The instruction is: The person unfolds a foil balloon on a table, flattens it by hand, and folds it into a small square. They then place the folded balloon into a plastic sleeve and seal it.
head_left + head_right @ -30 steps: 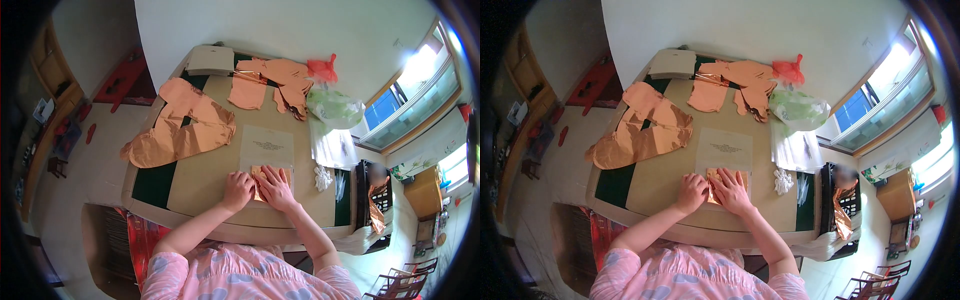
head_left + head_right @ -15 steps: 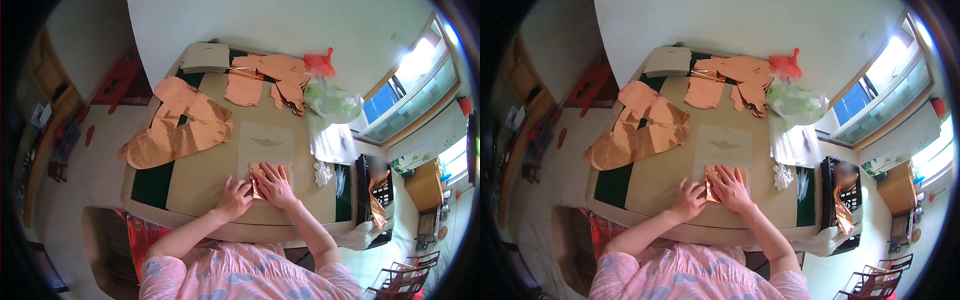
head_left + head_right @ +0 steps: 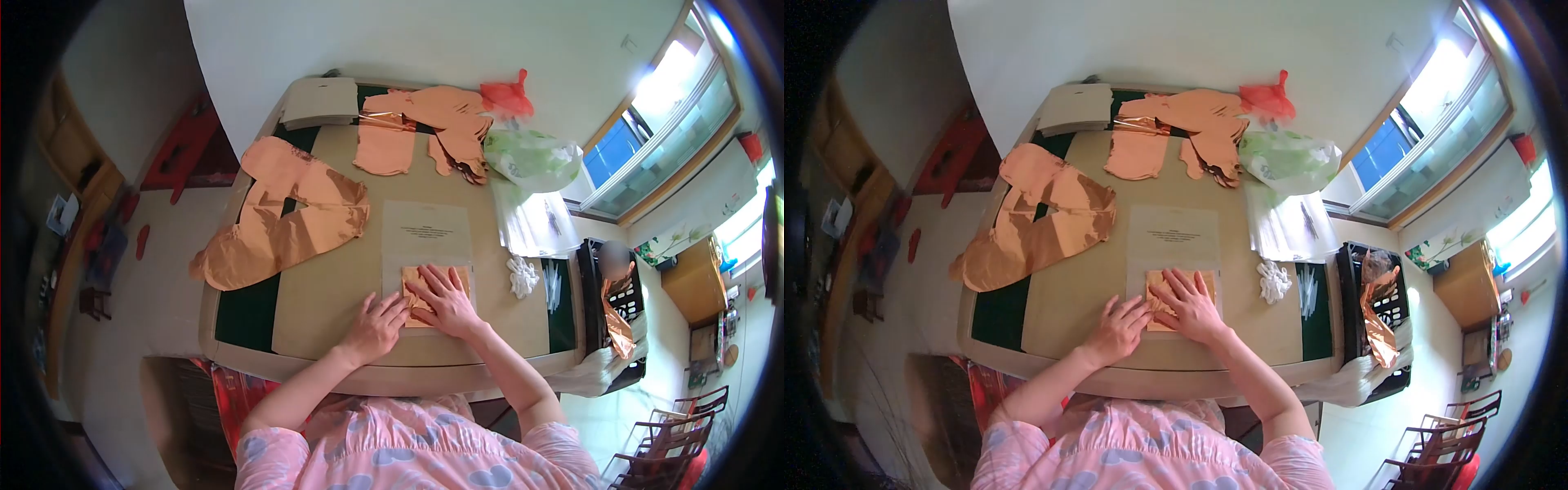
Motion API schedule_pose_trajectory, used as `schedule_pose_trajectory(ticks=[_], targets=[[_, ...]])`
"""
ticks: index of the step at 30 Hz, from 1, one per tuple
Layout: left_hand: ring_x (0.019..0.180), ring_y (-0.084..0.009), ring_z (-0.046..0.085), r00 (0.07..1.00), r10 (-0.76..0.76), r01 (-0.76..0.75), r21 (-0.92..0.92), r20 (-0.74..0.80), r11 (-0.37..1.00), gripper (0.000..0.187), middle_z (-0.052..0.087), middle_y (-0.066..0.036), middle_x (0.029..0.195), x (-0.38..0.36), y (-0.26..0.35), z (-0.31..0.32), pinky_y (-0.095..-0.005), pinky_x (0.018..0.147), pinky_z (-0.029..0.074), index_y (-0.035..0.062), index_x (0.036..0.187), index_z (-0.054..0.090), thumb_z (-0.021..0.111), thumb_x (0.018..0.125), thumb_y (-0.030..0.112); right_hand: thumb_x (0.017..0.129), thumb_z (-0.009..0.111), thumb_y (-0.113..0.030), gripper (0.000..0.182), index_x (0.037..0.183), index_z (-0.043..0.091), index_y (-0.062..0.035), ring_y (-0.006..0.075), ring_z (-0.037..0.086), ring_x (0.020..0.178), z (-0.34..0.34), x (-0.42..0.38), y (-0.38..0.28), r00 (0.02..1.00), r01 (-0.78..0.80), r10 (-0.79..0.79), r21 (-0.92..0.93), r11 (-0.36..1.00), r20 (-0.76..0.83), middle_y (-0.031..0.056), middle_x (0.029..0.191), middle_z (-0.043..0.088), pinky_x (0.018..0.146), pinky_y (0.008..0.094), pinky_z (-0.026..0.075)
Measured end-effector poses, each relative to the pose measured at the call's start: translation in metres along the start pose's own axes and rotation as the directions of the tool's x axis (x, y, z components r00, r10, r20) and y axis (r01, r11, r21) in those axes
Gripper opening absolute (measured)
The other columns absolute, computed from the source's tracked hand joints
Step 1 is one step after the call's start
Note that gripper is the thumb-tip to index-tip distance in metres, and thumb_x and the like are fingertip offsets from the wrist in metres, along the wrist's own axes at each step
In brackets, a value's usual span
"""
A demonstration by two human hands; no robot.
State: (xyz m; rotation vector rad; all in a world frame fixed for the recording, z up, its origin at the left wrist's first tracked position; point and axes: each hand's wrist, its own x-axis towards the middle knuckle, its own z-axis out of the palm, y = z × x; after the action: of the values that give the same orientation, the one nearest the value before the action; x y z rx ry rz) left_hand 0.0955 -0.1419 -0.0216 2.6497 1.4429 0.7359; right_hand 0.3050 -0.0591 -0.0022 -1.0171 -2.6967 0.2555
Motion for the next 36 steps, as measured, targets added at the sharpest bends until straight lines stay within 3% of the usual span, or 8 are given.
schedule_pose_trajectory(ticks=[7, 10, 13, 19, 27, 34, 36], targets=[[0.124, -0.0249, 0.045, 0.998, -0.063, 0.060, 0.109, 0.031, 0.992, 0.039, 0.053, -0.008, 0.130, 0.002, 0.014, 0.003, -0.0547, 0.104, 0.032, 0.0057, 0.116, 0.059, 0.060, 0.082, 0.024, 0.088, 0.059, -0.033, 0.049, 0.135, 0.049, -0.0209, 0.0313, 0.031, 0.137, -0.003, -0.001, -0.001, 1.000, 0.000, 0.001, 0.039, 0.999, -0.023, 0.0142, 0.146, 0.036, 0.111, 0.0565, 0.020], [0.124, -0.0262, 0.046, 0.998, -0.058, 0.055, 0.101, 0.027, 0.993, 0.041, 0.054, -0.008, 0.130, 0.004, 0.015, -0.001, -0.0547, 0.103, 0.033, 0.0052, 0.116, 0.059, 0.061, 0.082, 0.027, 0.085, 0.062, -0.026, 0.044, 0.129, 0.056, -0.0203, 0.0314, 0.032, 0.136, -0.009, -0.009, 0.003, 0.984, 0.045, -0.016, 0.158, 0.986, -0.179, 0.0133, 0.146, 0.037, 0.111, 0.0574, 0.019], [0.124, -0.0267, 0.046, 0.998, -0.050, 0.047, 0.094, 0.027, 0.994, 0.044, 0.053, -0.009, 0.131, 0.002, 0.015, -0.001, -0.0538, 0.103, 0.034, 0.0047, 0.118, 0.058, 0.062, 0.081, 0.028, 0.084, 0.064, -0.022, 0.036, 0.119, 0.063, -0.0197, 0.0311, 0.033, 0.136, -0.027, -0.039, -0.010, 0.988, 0.124, -0.111, 0.126, 0.984, -0.103, 0.0118, 0.145, 0.038, 0.111, 0.0581, 0.020], [0.125, -0.0276, 0.044, 0.997, -0.053, 0.050, 0.064, 0.051, 0.997, 0.050, 0.052, -0.010, 0.133, 0.001, 0.013, 0.002, -0.0518, 0.104, 0.034, 0.0045, 0.122, 0.056, 0.066, 0.079, 0.030, 0.085, 0.062, -0.024, 0.029, 0.113, 0.067, -0.0211, 0.0295, 0.030, 0.138, -0.033, -0.103, -0.036, 0.999, -0.033, 0.033, 0.023, 0.999, -0.018, 0.0104, 0.146, 0.037, 0.110, 0.0615, 0.015], [0.124, -0.0290, 0.045, 0.997, -0.034, 0.029, 0.063, 0.076, 0.998, 0.052, 0.052, -0.010, 0.132, 0.008, 0.019, -0.011, -0.0505, 0.103, 0.035, 0.0033, 0.121, 0.056, 0.066, 0.079, 0.032, 0.085, 0.058, -0.023, 0.035, 0.117, 0.061, -0.0089, 0.0269, 0.028, 0.139, -0.023, -0.103, -0.043, 0.997, -0.081, 0.079, -0.130, 0.988, -0.015, 0.0112, 0.147, 0.036, 0.110, 0.0651, 0.007], [0.112, -0.0296, 0.055, 0.989, 0.145, -0.135, 0.354, -0.001, 0.926, 0.034, 0.061, -0.015, 0.118, 0.008, 0.011, 0.011, -0.0442, 0.091, 0.047, -0.0015, 0.112, 0.059, 0.056, 0.085, 0.019, 0.083, 0.057, -0.017, 0.037, 0.120, 0.056, -0.0078, 0.0216, 0.033, 0.137, -0.033, -0.096, -0.038, 0.996, -0.077, 0.084, -0.164, 0.984, 0.036, 0.0094, 0.141, 0.043, 0.110, 0.0653, 0.005], [0.108, -0.0284, 0.057, 0.985, 0.172, -0.154, 0.354, -0.020, 0.923, 0.030, 0.062, -0.015, 0.115, 0.009, 0.009, 0.008, -0.0409, 0.090, 0.048, -0.0025, 0.109, 0.060, 0.056, 0.086, 0.016, 0.081, 0.058, -0.015, 0.041, 0.122, 0.055, -0.0085, 0.0217, 0.036, 0.135, -0.021, -0.089, -0.031, 0.994, -0.090, 0.078, -0.169, 0.981, -0.077, 0.0084, 0.138, 0.047, 0.112, 0.0611, 0.009]])
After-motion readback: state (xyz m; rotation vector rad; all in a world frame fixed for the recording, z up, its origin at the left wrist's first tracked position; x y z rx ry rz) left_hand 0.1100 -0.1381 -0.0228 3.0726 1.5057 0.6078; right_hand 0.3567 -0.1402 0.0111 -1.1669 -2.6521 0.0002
